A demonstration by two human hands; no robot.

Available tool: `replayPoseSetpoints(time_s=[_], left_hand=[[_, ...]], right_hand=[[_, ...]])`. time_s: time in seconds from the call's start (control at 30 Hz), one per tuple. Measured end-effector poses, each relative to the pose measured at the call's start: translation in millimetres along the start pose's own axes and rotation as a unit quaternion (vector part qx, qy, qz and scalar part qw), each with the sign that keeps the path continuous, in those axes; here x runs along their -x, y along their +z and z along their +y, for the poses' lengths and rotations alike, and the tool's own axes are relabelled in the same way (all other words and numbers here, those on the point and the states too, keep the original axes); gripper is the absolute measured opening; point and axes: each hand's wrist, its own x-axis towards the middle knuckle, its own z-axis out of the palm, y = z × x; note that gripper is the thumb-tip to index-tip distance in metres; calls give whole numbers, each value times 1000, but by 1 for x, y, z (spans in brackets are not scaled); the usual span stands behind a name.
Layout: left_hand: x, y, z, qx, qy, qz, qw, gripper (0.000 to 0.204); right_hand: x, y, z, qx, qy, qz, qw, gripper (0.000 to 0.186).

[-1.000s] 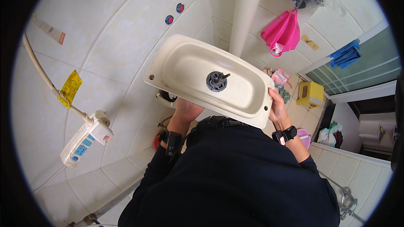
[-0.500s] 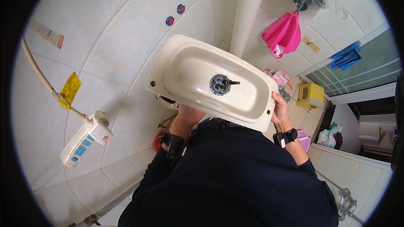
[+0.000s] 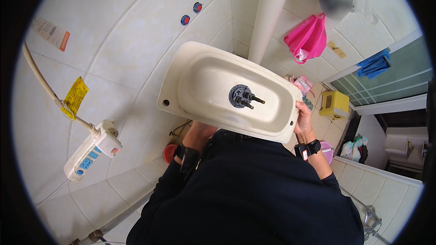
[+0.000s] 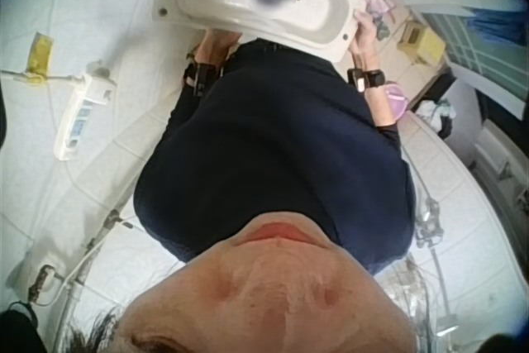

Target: The person removes the toilet tank lid, inspects the internal components, and repeatedly lifts and reseats the tank. They manipulate the flush valve and handle mechanism inside the tank, then replace the lid and test the flush.

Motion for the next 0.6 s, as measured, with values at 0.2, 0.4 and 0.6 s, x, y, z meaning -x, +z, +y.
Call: replayPoseSetpoints(time_s=[0.2,0.4,0.6], left_hand=[[34,3,2,-204,-5,62,977,47],[65,2,2,-631,-9,97,770,45],[79,-1,4,-759,-16,94,645,43]], right_hand=[[1,1,1,-10,-3,4,1000,73],[3,-2,6,-24,-18,-4,1000,72],[4,0,5,-32,-2,12,999,71]])
